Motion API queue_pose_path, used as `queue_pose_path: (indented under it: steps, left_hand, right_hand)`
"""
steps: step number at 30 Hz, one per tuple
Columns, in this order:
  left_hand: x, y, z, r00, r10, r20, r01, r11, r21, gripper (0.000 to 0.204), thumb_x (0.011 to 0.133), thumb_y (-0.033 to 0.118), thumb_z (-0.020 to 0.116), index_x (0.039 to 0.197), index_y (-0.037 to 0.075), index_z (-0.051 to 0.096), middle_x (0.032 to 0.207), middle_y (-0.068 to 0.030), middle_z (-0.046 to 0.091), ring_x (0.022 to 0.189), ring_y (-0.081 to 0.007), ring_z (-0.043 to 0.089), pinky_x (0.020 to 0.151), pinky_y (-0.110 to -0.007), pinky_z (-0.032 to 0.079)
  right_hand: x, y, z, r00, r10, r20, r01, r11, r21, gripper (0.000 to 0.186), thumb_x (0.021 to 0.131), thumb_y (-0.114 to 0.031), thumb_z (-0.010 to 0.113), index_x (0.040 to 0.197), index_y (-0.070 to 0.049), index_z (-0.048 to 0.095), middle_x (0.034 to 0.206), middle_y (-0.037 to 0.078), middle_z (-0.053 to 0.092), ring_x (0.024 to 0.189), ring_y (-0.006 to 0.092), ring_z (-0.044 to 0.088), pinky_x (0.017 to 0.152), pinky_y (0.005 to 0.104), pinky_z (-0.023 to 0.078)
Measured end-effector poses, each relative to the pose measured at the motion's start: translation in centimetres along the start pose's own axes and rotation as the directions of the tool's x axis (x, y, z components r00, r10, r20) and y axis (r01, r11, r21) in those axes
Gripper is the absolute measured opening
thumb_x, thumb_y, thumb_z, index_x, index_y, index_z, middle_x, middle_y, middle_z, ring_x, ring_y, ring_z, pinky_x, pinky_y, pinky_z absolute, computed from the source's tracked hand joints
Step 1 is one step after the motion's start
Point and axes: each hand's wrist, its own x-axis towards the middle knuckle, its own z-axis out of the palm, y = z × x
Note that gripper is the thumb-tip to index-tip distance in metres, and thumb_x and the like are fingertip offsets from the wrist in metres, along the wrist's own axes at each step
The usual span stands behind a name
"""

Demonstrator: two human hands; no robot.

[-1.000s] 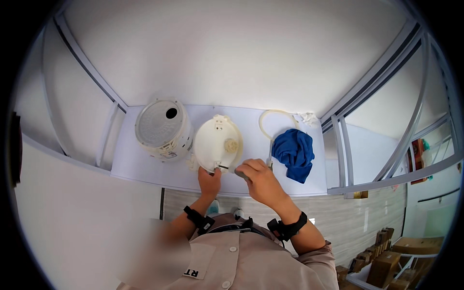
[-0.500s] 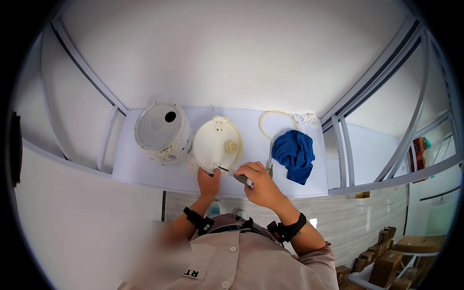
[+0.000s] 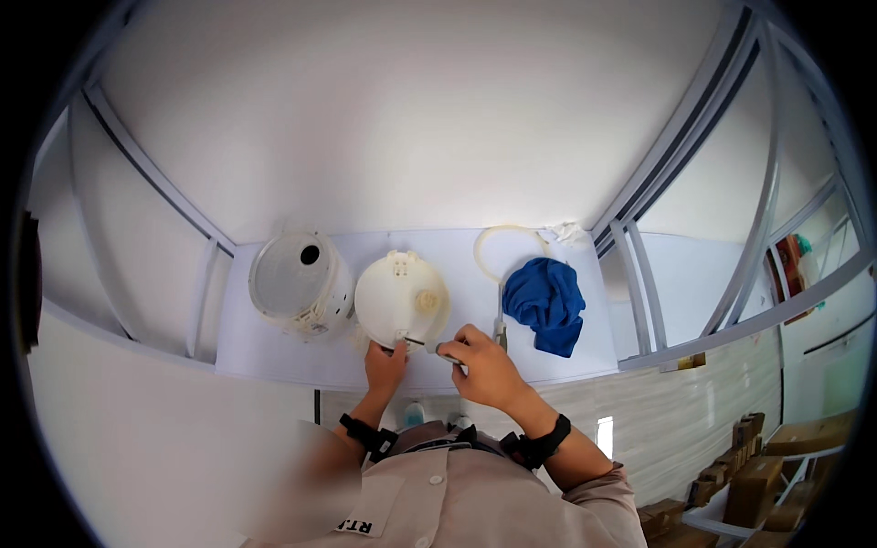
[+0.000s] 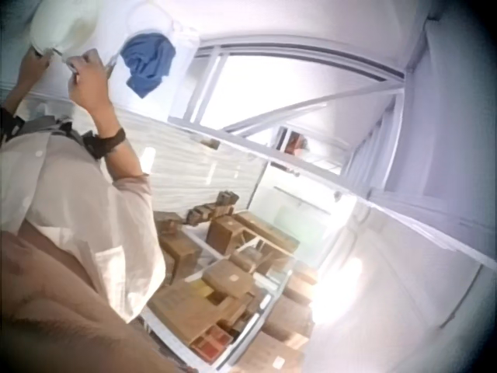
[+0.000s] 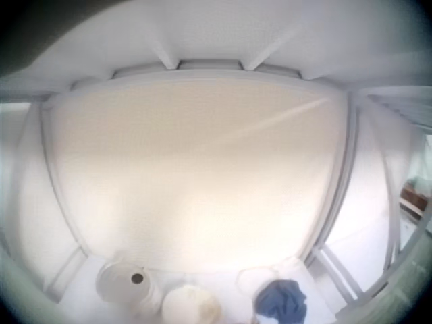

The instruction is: The person disassembles a white rice cooker, removes the inner pot, and uses a screwdriver to remove screws from the lid. The person then reassembles the lid and places it back on the cooker.

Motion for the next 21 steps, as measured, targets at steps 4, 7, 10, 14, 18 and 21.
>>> queue_pose_path:
  steps: [4, 7, 10, 14, 18, 21]
  left_hand:
    - [1.1, -1.4, -0.7, 0.999, 0.048, 0.006, -0.048, 0.986, 0.161, 0.043, 0.086, 0.032, 0.076, 0.112, -0.002, 0.069, 0.102, -0.02, 0.077, 0.097, -0.036, 0.075, 0.086, -0.044, 0.057]
    - [1.5, -1.4, -1.3, 0.998, 0.041, 0.054, -0.056, 0.949, 0.309, 0.049, 0.087, 0.042, 0.075, 0.111, -0.001, 0.07, 0.103, -0.021, 0.077, 0.099, -0.0374, 0.074, 0.088, -0.045, 0.057]
    - [0.7, 1.5, -2.8, 0.995, -0.007, 0.095, -0.049, 0.821, 0.568, 0.053, 0.089, 0.051, 0.073, 0.107, 0.001, 0.072, 0.102, -0.0205, 0.077, 0.099, -0.0383, 0.074, 0.087, -0.046, 0.057]
    - [-0.8, 6.3, -4.7, 0.981, -0.053, 0.187, -0.114, 0.619, 0.777, 0.047, 0.089, 0.05, 0.073, 0.1, 0.005, 0.075, 0.098, -0.0174, 0.077, 0.094, -0.0386, 0.073, 0.083, -0.048, 0.057]
    - [-0.3, 6.0, -5.6, 0.803, 0.521, 0.29, -0.581, 0.571, 0.58, 0.03, 0.085, 0.036, 0.077, 0.097, 0.009, 0.079, 0.094, -0.0129, 0.075, 0.09, -0.0332, 0.071, 0.089, -0.05, 0.053]
    - [1.6, 5.8, -5.1, 0.499, 0.82, 0.281, -0.808, 0.322, 0.494, 0.016, 0.082, 0.023, 0.076, 0.094, 0.012, 0.08, 0.092, -0.008, 0.074, 0.093, -0.0282, 0.069, 0.101, -0.052, 0.047]
  right_hand:
    - [0.5, -0.9, 0.5, 0.99, 0.116, -0.077, -0.102, 0.981, 0.164, 0.038, 0.084, -0.013, 0.084, 0.118, -0.005, 0.068, 0.103, 0.013, 0.069, 0.08, 0.0298, 0.07, 0.066, 0.039, 0.056]
    - [0.7, -0.8, 1.4, 0.969, 0.194, -0.153, -0.165, 0.969, 0.186, 0.045, 0.084, -0.01, 0.083, 0.125, -0.006, 0.066, 0.107, 0.014, 0.071, 0.089, 0.0315, 0.071, 0.075, 0.0391, 0.057]
    - [1.1, 0.3, 2.2, 0.963, 0.035, -0.267, 0.006, 0.989, 0.151, 0.048, 0.083, -0.005, 0.083, 0.127, -0.005, 0.064, 0.111, 0.015, 0.071, 0.1, 0.0312, 0.071, 0.084, 0.0367, 0.056]
    - [1.2, -0.4, 1.8, 0.962, 0.128, -0.243, -0.058, 0.959, 0.276, 0.054, 0.081, 0.001, 0.08, 0.131, -0.005, 0.06, 0.117, 0.015, 0.069, 0.107, 0.0328, 0.069, 0.093, 0.0382, 0.055]
    - [1.4, 0.3, 2.8, 0.954, 0.02, -0.299, 0.046, 0.976, 0.213, 0.051, 0.081, 0.001, 0.081, 0.128, -0.006, 0.061, 0.117, 0.016, 0.069, 0.108, 0.0343, 0.069, 0.093, 0.0383, 0.055]
    - [1.5, 0.5, 3.6, 0.968, 0.045, -0.245, 0.022, 0.964, 0.263, 0.046, 0.084, -0.001, 0.079, 0.126, -0.004, 0.063, 0.121, 0.019, 0.068, 0.11, 0.0391, 0.068, 0.094, 0.041, 0.056]
